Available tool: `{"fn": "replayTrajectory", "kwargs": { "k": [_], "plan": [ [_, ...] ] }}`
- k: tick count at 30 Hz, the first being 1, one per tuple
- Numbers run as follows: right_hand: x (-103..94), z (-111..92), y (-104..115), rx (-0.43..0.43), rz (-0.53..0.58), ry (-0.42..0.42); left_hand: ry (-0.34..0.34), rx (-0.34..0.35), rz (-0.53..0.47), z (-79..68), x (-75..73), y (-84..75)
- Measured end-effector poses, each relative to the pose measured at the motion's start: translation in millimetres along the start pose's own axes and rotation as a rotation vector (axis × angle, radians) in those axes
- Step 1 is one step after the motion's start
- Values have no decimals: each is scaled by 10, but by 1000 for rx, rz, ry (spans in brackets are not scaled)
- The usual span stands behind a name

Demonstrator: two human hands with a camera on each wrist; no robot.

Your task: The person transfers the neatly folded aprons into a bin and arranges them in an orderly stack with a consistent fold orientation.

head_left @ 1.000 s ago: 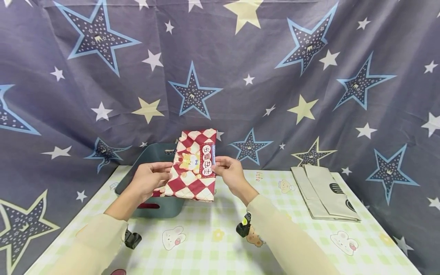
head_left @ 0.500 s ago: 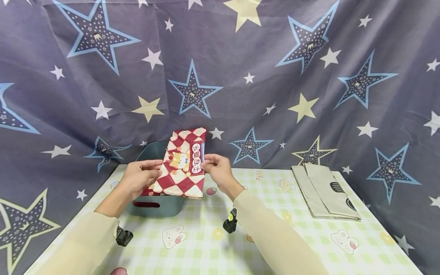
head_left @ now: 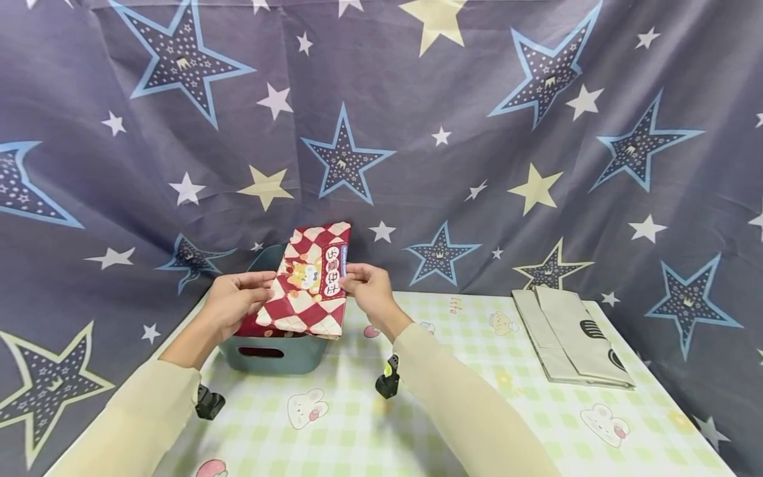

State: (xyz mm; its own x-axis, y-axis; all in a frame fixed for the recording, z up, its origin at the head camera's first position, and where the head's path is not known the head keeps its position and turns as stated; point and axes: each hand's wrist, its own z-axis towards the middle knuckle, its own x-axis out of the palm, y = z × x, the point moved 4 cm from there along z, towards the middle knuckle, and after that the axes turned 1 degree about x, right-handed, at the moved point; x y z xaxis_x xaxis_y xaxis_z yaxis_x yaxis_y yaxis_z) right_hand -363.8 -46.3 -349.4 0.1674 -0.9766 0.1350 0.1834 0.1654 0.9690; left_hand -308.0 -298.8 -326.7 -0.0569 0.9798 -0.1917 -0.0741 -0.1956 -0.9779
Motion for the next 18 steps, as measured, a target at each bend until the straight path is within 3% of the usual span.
{"fn": "replayTrajectory", "kwargs": {
  "k": [18],
  "plan": [
    [257, 102, -108, 57, 74, -54, -25, 34, 18, 133, -245, 74]
  ]
}}
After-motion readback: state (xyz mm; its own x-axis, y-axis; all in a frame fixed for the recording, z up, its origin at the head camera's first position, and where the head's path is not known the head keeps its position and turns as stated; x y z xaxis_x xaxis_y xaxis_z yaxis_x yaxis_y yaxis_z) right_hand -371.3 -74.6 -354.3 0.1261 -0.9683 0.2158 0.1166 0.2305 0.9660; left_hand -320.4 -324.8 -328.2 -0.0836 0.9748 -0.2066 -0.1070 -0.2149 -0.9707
